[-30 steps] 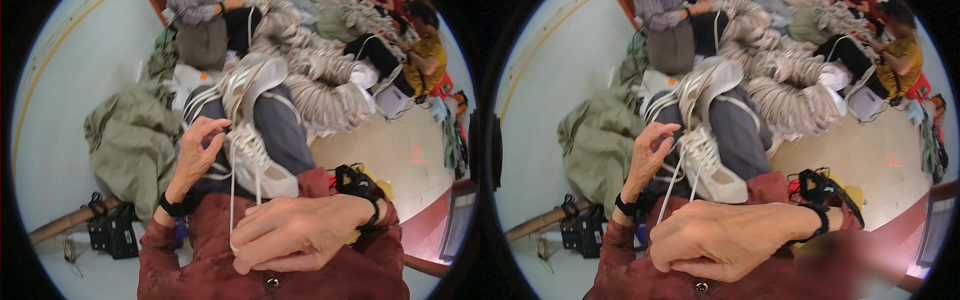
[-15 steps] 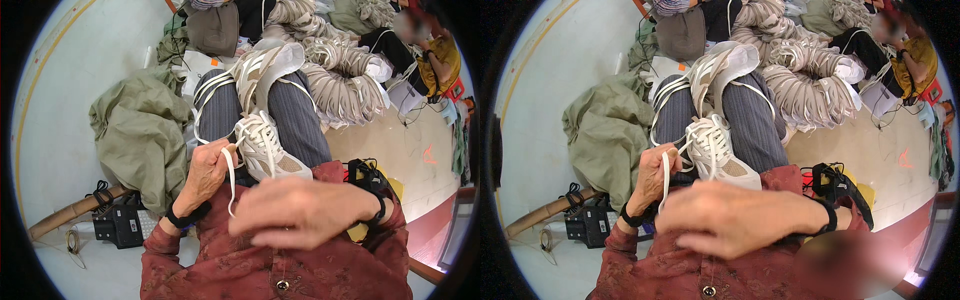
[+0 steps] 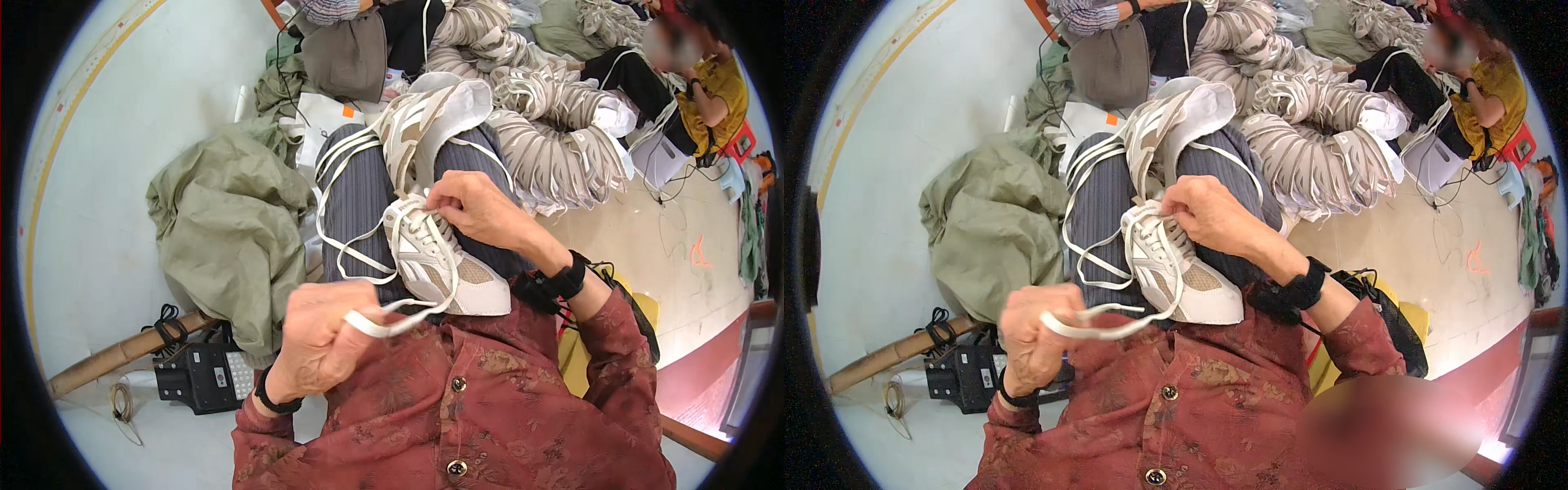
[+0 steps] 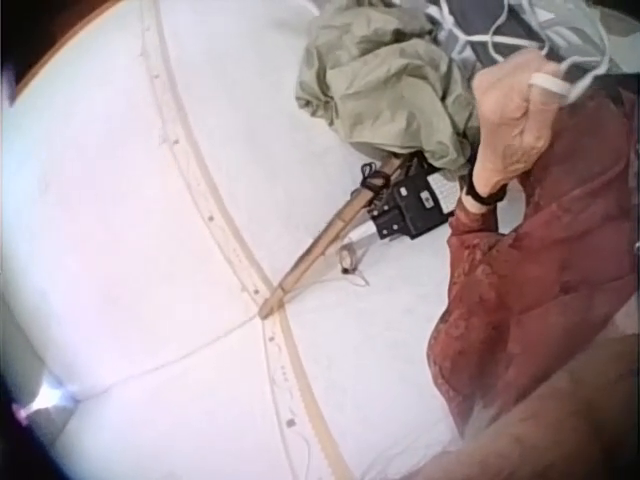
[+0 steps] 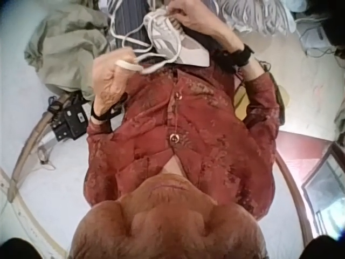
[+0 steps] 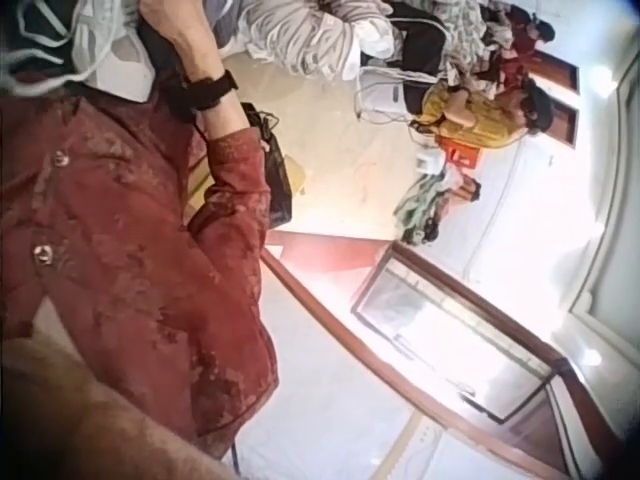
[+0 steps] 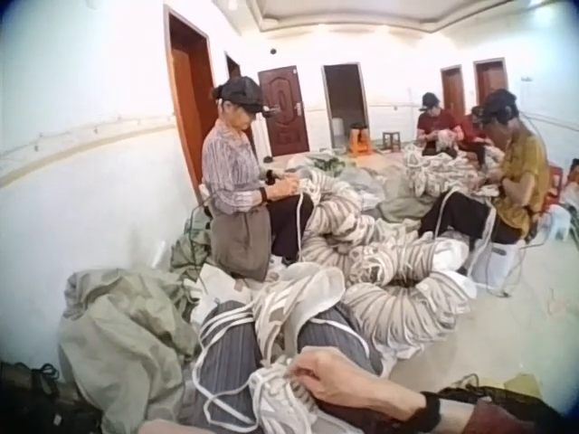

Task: The worker is threading or lacing a shoe upper as part of the manufacturing process.

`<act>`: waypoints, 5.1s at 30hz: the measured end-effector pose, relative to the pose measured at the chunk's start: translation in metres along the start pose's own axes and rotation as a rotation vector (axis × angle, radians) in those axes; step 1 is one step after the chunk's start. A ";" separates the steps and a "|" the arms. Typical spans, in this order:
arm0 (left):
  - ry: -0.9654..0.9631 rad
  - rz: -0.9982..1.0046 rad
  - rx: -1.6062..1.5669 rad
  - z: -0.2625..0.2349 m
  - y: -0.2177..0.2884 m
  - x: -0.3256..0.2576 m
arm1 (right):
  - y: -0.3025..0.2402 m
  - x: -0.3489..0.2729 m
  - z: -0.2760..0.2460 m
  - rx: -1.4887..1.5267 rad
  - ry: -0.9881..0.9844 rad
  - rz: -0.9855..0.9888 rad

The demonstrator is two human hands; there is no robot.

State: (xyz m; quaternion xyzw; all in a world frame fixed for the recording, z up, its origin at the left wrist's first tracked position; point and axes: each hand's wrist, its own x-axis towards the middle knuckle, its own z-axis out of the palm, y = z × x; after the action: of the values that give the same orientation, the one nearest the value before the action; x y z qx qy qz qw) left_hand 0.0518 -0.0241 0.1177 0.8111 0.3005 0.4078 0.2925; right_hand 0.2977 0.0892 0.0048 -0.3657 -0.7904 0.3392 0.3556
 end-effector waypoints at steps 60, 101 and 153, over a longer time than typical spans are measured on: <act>-0.112 -0.119 0.279 0.062 -0.090 0.038 | -0.091 -0.035 -0.031 -0.685 -0.121 -0.054; 0.031 -0.291 0.152 0.052 -0.094 0.028 | -0.009 -0.040 -0.066 -0.238 -0.146 0.180; -0.025 -0.453 -0.165 0.033 -0.116 0.001 | -0.042 0.011 0.010 0.049 -0.400 -0.058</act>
State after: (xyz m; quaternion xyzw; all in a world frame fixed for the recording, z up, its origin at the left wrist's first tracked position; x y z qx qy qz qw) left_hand 0.0508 0.0449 0.0185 0.7015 0.4367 0.3448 0.4455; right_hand 0.2701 0.0740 0.0364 -0.2594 -0.8470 0.4139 0.2097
